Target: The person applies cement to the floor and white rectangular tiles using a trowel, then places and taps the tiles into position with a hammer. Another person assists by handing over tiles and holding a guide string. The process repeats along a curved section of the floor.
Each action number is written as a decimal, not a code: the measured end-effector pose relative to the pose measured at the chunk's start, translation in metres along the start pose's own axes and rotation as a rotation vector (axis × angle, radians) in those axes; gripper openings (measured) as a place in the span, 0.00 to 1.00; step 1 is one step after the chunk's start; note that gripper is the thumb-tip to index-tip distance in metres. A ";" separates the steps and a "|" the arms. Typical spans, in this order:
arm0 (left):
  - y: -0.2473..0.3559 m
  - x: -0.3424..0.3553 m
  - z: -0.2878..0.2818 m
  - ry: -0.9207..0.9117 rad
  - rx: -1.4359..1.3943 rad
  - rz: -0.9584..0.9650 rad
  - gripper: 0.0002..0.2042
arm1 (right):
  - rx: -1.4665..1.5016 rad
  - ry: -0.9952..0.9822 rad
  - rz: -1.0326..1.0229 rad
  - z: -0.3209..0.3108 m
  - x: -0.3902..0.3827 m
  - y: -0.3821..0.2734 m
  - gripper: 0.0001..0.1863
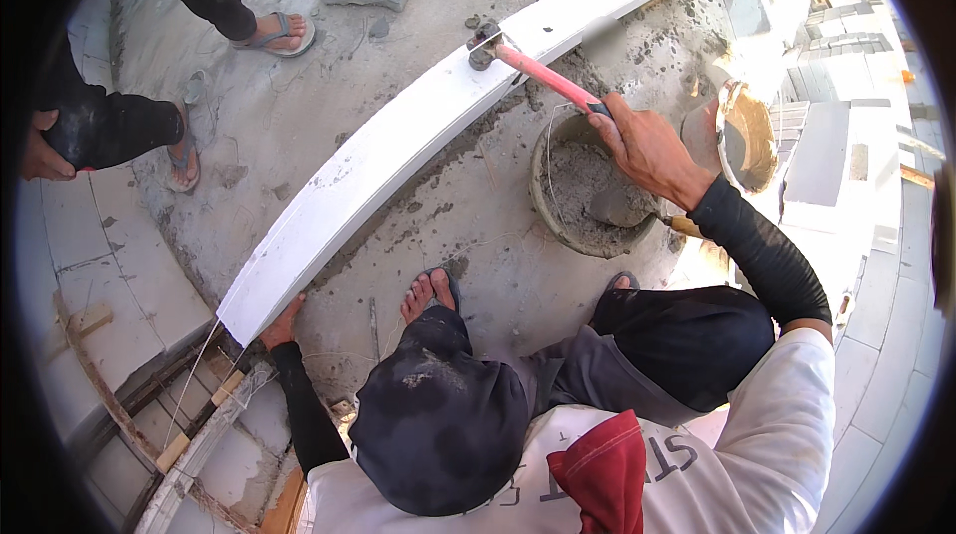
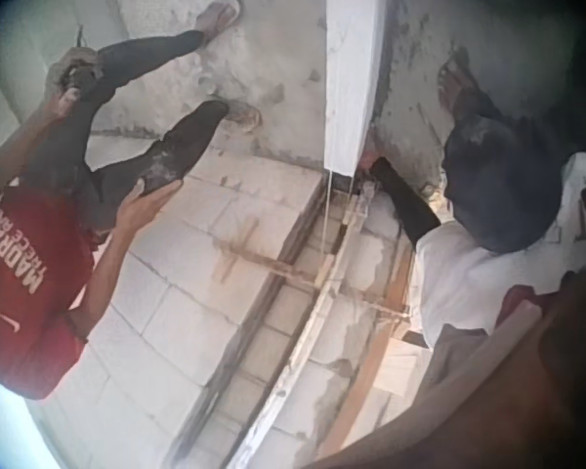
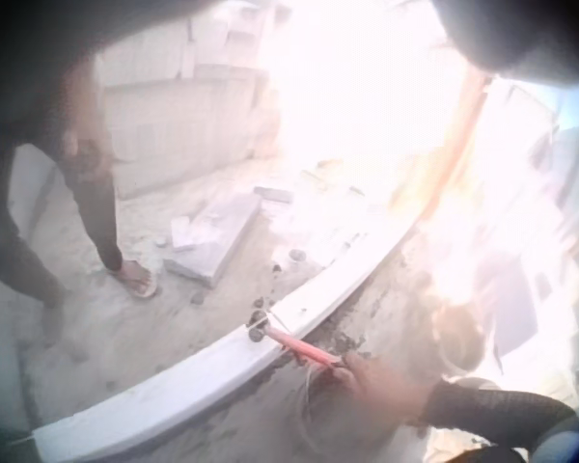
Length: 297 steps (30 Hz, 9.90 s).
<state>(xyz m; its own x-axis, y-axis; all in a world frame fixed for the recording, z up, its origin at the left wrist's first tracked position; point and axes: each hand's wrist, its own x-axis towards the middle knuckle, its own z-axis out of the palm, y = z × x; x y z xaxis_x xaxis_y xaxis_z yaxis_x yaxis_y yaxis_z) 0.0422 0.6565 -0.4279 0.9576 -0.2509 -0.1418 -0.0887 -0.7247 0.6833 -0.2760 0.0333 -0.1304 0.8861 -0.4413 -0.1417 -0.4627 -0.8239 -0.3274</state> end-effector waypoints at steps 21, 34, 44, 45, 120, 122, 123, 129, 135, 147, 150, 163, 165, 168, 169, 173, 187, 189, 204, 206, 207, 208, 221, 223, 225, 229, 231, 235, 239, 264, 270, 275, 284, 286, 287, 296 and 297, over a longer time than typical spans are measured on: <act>0.006 -0.021 -0.012 -0.285 -0.511 0.167 0.58 | -0.014 -0.202 -0.173 0.030 0.016 -0.080 0.12; 0.050 -0.037 -0.012 -0.030 -0.235 0.017 0.53 | 0.008 -0.276 -0.344 -0.003 0.019 -0.119 0.11; 0.161 -0.156 0.070 -0.527 -0.491 -0.504 0.16 | 0.052 0.189 0.616 -0.105 -0.307 0.040 0.29; 0.184 -0.166 0.075 -0.520 -1.057 -0.472 0.15 | 0.212 0.272 0.778 -0.097 -0.306 0.015 0.28; 0.476 -0.159 0.236 -1.170 -0.508 0.338 0.31 | -0.073 -0.333 0.271 0.031 -0.207 0.101 0.16; 0.478 -0.157 0.233 -1.098 -0.439 0.219 0.30 | 0.026 -0.375 0.228 0.040 -0.222 0.088 0.17; 0.482 -0.160 0.235 -1.054 -0.406 0.161 0.29 | 0.065 -0.379 0.231 0.045 -0.227 0.088 0.17; 0.487 -0.168 0.225 -1.023 -0.446 0.094 0.32 | 0.707 -0.569 0.303 0.018 -0.200 0.095 0.17; 0.439 -0.151 0.196 -0.934 -0.446 -0.141 0.38 | 1.015 -0.808 0.460 0.004 -0.175 0.111 0.17; 0.174 -0.214 0.120 -0.841 -0.616 -0.682 0.24 | 0.578 -0.899 0.089 -0.043 -0.110 0.000 0.15; 0.109 -0.222 0.100 -0.474 -0.962 -0.781 0.23 | 0.582 -1.036 0.141 -0.017 -0.089 -0.064 0.14; 0.062 -0.220 0.043 0.521 -1.481 -0.727 0.45 | 0.035 -0.265 -0.739 0.322 -0.010 -0.345 0.22; 0.050 -0.257 0.036 0.522 -1.438 -0.692 0.45 | 0.163 -0.296 -0.659 0.340 -0.031 -0.370 0.22; 0.032 -0.291 0.041 0.547 -1.440 -0.628 0.48 | 0.232 -0.430 -0.592 0.322 -0.069 -0.368 0.21; 0.028 -0.288 0.035 0.548 -1.469 -0.617 0.48 | 0.240 -0.454 -0.577 0.312 -0.074 -0.367 0.21; 0.034 -0.276 0.029 0.542 -1.452 -0.712 0.47 | 0.325 -0.621 -0.507 0.319 -0.065 -0.346 0.20; 0.053 -0.264 0.042 0.334 -1.331 -0.743 0.35 | 0.314 -0.625 -0.281 0.342 -0.038 -0.333 0.20; 0.073 -0.256 0.046 0.216 -1.241 -0.696 0.33 | 0.183 -0.522 -0.379 0.322 -0.033 -0.307 0.17; 0.140 -0.207 0.057 -0.171 -0.794 -0.485 0.34 | -0.097 0.158 -0.165 -0.035 -0.124 -0.032 0.15; 0.203 -0.185 0.044 -0.642 -0.635 -0.339 0.25 | -0.062 0.227 0.074 -0.023 -0.159 0.017 0.14; 0.221 -0.172 0.051 -0.873 -0.619 -0.347 0.26 | -0.224 0.172 0.025 -0.012 -0.165 0.047 0.12; 0.242 -0.166 0.051 -0.908 -0.641 -0.245 0.27 | -0.328 -0.051 0.020 -0.003 -0.153 0.051 0.12; 0.417 -0.150 0.229 -0.731 -0.481 0.036 0.36 | -0.745 -0.209 -0.254 0.039 -0.106 0.088 0.10; 0.428 -0.161 0.220 -0.763 -0.588 -0.072 0.35 | -0.629 -0.303 -0.170 0.036 -0.121 0.092 0.12; 0.433 -0.174 0.214 -0.773 -0.635 -0.118 0.33 | -0.488 -0.373 -0.089 0.028 -0.142 0.093 0.14; 0.438 -0.182 0.223 -0.790 -0.698 -0.067 0.32 | -0.344 -0.475 -0.002 0.006 -0.164 0.085 0.14; 0.436 -0.184 0.224 -0.790 -0.723 -0.071 0.32 | -0.256 -0.518 0.009 0.015 -0.170 0.079 0.14; 0.434 -0.185 0.222 -0.792 -0.718 -0.083 0.29 | -0.062 -0.567 0.087 0.019 -0.176 0.052 0.18; 0.431 -0.187 0.224 -0.801 -0.761 -0.135 0.29 | 0.250 -0.400 0.007 0.028 -0.185 0.062 0.18; 0.098 -0.153 0.118 0.418 0.049 -0.066 0.20 | 0.100 -0.402 -0.462 -0.056 0.139 -0.394 0.19; 0.123 -0.111 0.129 0.408 0.016 0.067 0.20 | -0.305 -0.846 -0.983 0.170 0.227 -0.521 0.21; 0.103 -0.136 0.118 0.371 0.040 -0.004 0.19 | -0.286 -0.848 -0.974 0.169 0.251 -0.532 0.21; 0.109 -0.140 0.117 0.346 0.073 -0.017 0.16 | -0.315 -1.174 -0.725 0.222 0.268 -0.523 0.28; 0.107 -0.135 0.114 0.330 0.073 0.024 0.18 | -0.374 -1.220 -0.769 0.247 0.261 -0.549 0.28; 0.110 -0.130 0.116 0.321 0.056 0.055 0.19 | -0.457 -1.228 -0.779 0.254 0.258 -0.561 0.29; 0.095 -0.134 0.118 0.336 0.207 0.118 0.18 | -0.630 -0.174 -1.321 0.042 0.248 -0.533 0.19; 0.101 -0.131 0.119 0.321 0.212 0.099 0.19 | -0.702 -0.186 -1.114 -0.007 0.236 -0.516 0.20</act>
<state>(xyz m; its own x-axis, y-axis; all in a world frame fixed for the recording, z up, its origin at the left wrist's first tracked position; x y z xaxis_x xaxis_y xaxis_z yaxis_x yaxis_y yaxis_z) -0.1246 0.5397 -0.4255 0.9756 -0.1375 0.1711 -0.2075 -0.8318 0.5148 0.1717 0.3512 0.0115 0.7626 0.5933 -0.2575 0.6420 -0.7430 0.1892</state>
